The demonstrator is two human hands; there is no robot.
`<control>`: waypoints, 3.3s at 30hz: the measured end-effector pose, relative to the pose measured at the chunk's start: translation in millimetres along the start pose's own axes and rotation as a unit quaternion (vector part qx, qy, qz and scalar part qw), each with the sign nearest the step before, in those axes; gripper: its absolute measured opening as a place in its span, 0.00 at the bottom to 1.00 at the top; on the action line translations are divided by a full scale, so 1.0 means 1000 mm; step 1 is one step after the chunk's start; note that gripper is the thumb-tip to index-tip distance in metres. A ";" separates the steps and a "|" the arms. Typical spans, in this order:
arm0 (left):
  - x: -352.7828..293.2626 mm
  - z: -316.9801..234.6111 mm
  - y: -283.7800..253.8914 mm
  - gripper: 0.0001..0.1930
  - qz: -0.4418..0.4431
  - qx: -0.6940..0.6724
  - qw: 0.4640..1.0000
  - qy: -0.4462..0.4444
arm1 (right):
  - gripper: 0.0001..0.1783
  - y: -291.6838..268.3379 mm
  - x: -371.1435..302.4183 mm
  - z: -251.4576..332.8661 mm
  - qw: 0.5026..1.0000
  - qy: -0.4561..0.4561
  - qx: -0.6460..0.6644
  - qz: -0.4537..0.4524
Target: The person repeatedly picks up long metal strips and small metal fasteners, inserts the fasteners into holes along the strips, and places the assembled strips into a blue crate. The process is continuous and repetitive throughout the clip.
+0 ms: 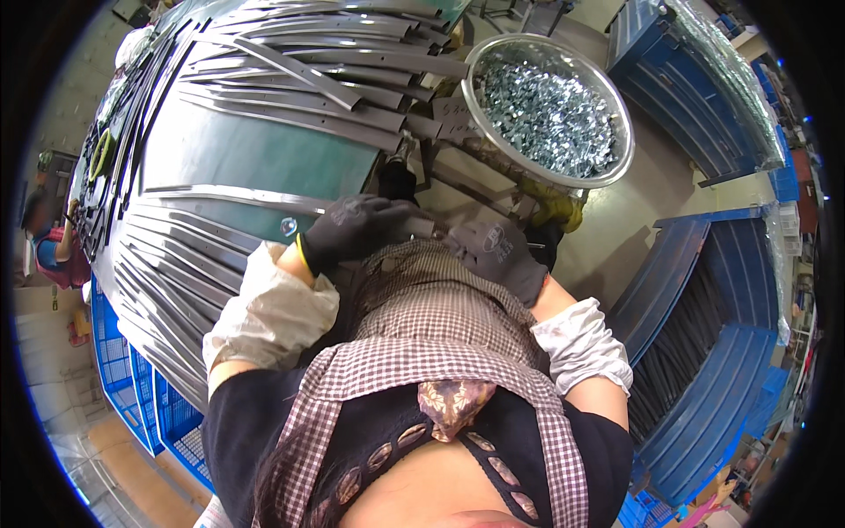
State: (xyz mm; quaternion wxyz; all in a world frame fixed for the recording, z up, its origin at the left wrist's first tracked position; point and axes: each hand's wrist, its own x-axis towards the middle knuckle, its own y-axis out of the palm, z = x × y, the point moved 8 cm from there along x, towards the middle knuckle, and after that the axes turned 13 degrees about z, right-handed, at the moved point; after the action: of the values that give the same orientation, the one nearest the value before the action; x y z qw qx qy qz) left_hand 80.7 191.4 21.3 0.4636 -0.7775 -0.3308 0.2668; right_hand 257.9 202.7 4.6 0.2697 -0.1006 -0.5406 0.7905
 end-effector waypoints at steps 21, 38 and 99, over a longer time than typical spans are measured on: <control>-0.031 0.136 -0.096 0.46 -0.183 0.084 0.966 -0.163 | 0.18 -0.025 0.003 -0.270 0.893 0.436 -0.070 0.086; -0.023 0.079 -0.035 0.18 -0.204 0.270 0.941 -0.015 | 0.19 -0.073 0.004 -0.257 0.944 0.307 0.024 -0.119; -0.013 0.040 -0.016 0.23 -0.097 0.068 0.993 -0.029 | 0.23 0.024 0.039 -0.011 0.971 0.014 0.226 -0.072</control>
State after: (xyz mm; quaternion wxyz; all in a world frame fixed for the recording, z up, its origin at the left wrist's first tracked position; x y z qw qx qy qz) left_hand 39.5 209.1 20.6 0.5293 -0.7004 -0.3988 0.2651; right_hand 222.6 226.5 -16.6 0.3491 -0.0090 -0.3496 0.8694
